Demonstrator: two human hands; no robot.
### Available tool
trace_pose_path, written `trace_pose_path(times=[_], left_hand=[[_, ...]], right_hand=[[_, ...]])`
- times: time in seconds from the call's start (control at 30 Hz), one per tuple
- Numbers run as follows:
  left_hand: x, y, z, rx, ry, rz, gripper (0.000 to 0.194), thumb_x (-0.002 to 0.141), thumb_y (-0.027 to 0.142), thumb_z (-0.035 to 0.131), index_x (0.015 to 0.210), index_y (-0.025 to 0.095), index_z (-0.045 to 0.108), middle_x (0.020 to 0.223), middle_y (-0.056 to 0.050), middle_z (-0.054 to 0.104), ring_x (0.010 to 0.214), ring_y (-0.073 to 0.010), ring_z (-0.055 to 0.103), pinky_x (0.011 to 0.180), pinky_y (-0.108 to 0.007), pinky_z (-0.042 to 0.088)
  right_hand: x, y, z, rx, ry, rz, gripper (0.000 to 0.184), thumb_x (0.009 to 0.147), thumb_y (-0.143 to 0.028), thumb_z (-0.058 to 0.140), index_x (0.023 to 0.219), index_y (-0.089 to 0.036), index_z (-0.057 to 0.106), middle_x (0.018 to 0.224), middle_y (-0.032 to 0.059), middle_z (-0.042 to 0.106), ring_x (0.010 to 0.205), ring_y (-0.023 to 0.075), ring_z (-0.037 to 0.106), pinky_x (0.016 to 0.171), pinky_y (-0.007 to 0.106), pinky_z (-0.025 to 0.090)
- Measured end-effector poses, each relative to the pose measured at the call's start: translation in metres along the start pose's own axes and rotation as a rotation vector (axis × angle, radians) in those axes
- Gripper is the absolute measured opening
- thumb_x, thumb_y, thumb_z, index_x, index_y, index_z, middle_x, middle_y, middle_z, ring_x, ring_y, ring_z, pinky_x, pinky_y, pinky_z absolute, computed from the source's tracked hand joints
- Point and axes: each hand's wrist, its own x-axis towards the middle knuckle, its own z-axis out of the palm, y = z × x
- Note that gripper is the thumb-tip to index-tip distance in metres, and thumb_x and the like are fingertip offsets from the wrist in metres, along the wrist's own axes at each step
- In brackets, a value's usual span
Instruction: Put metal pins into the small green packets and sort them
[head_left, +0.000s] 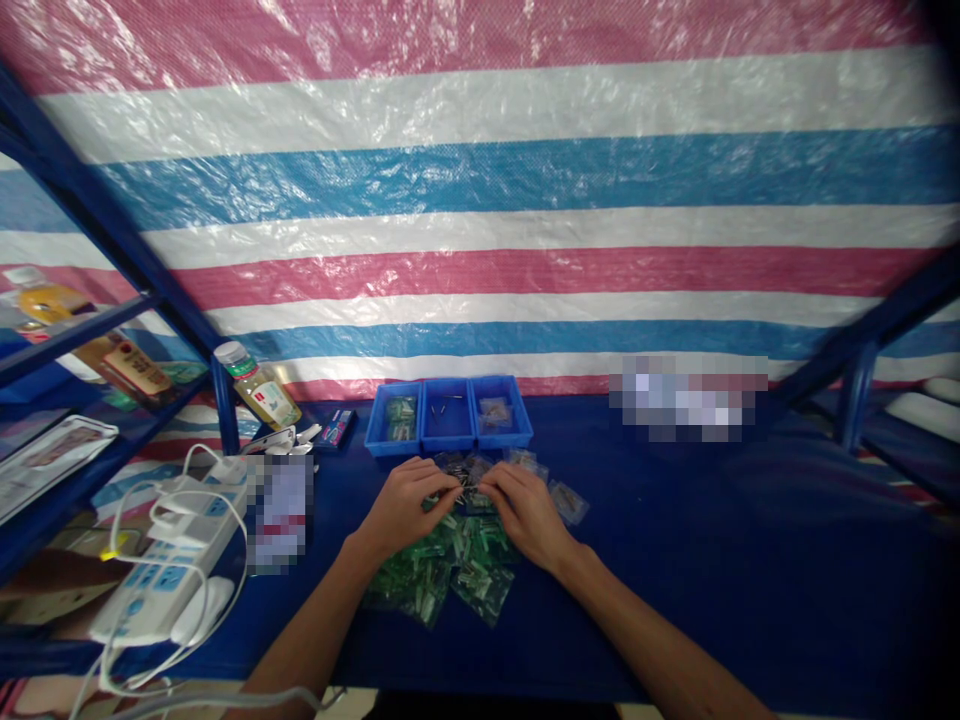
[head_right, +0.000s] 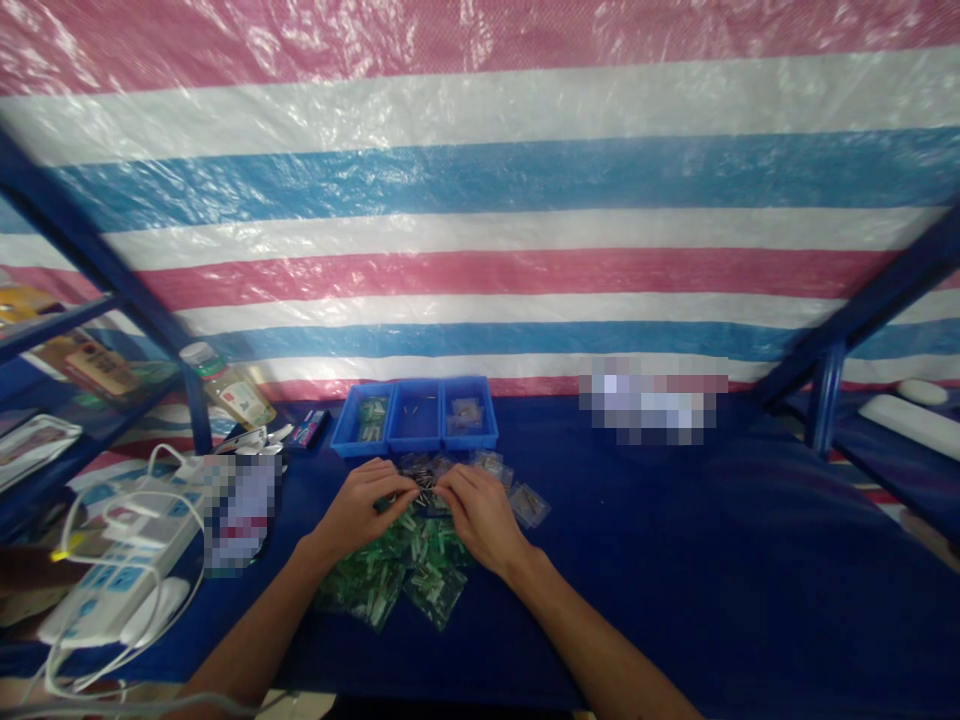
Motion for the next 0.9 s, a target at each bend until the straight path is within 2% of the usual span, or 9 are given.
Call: trace_pose_path(times=[0.43, 0.9], left_hand=[[0.0009, 0.0049, 0.0031, -0.057, -0.019, 0.035, 0.010, 0.097, 0.020, 0.062, 0.097, 0.018, 0.071, 0.090, -0.005, 0.075, 0.082, -0.0166, 0.067, 0.080, -0.032, 0.051], [0.0004, 0.0009, 0.0025, -0.038, -0.027, -0.009, 0.012, 0.098, 0.026, 0.063, 0.099, 0.018, 0.072, 0.086, -0.005, 0.074, 0.080, -0.0170, 0.066, 0.076, -0.032, 0.050]], right_hand=[[-0.0032, 0.0023, 0.0085, 0.054, -0.027, -0.004, 0.020, 0.105, -0.022, 0.049, 0.088, -0.022, 0.060, 0.083, 0.0038, 0.063, 0.078, 0.0205, 0.062, 0.074, 0.031, 0.046], [0.0008, -0.0017, 0.0022, 0.097, -0.015, -0.029, 0.014, 0.102, -0.016, 0.053, 0.095, -0.023, 0.063, 0.093, 0.0045, 0.069, 0.086, 0.0207, 0.065, 0.081, 0.034, 0.050]])
